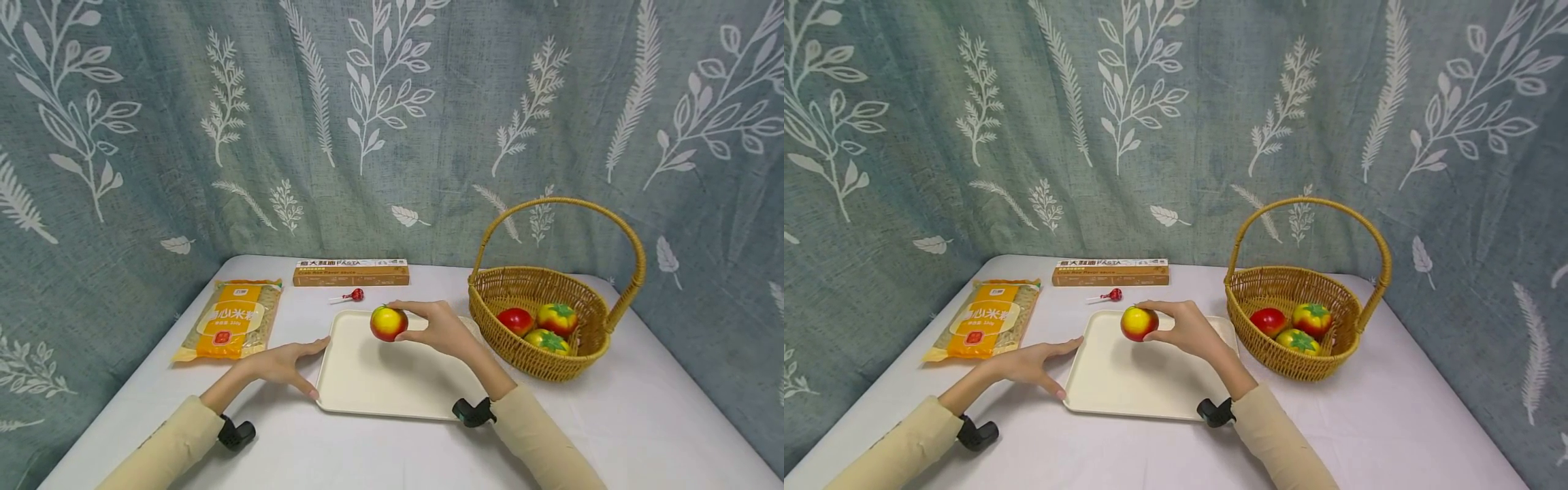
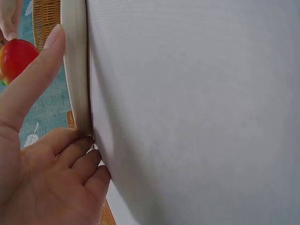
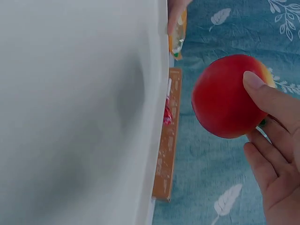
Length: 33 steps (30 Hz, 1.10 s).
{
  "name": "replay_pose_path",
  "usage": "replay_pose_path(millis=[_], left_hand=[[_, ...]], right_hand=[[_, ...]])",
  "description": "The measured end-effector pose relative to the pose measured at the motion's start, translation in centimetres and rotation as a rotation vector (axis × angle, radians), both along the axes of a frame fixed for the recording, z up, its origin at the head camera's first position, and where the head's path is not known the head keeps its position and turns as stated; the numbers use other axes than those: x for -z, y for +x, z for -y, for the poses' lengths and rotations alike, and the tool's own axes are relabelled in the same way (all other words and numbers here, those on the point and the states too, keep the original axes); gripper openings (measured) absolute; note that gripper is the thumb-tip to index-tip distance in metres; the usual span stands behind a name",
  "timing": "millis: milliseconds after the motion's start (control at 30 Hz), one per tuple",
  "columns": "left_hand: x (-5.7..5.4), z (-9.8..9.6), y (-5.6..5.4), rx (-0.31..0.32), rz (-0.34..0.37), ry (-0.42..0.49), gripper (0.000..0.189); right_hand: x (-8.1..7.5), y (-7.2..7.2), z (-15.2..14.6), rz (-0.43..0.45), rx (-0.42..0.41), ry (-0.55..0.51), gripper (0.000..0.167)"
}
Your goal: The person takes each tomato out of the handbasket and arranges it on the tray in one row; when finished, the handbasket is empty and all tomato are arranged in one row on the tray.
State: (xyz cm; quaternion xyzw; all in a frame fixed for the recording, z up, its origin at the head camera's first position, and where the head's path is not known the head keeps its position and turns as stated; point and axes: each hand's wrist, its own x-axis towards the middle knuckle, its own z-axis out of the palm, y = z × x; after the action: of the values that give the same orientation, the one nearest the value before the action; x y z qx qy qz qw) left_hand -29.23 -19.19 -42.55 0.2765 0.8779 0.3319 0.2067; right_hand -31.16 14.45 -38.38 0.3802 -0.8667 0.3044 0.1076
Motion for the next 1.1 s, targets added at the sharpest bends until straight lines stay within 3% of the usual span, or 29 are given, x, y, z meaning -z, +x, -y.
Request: replay_pose_path(millis=[500,700,1100], left_hand=[[0.1,0.0,-0.1,-0.013,0.012,-0.008,0.107],[0.2,0.0,-0.2,-0.013,0.013,-0.011,0.107],[0.4,0.1,-0.3,-0.014,0.022,-0.007,0.106]], right_hand=[[1.2,-0.7,5.5,0.055,-0.075,0.081,0.053],[1.6,-1.4,6.4,0.051,-0.071,0.121,0.052],[1.5,-1.2,6.4,0.07,-0.11,0.149,0.049]])
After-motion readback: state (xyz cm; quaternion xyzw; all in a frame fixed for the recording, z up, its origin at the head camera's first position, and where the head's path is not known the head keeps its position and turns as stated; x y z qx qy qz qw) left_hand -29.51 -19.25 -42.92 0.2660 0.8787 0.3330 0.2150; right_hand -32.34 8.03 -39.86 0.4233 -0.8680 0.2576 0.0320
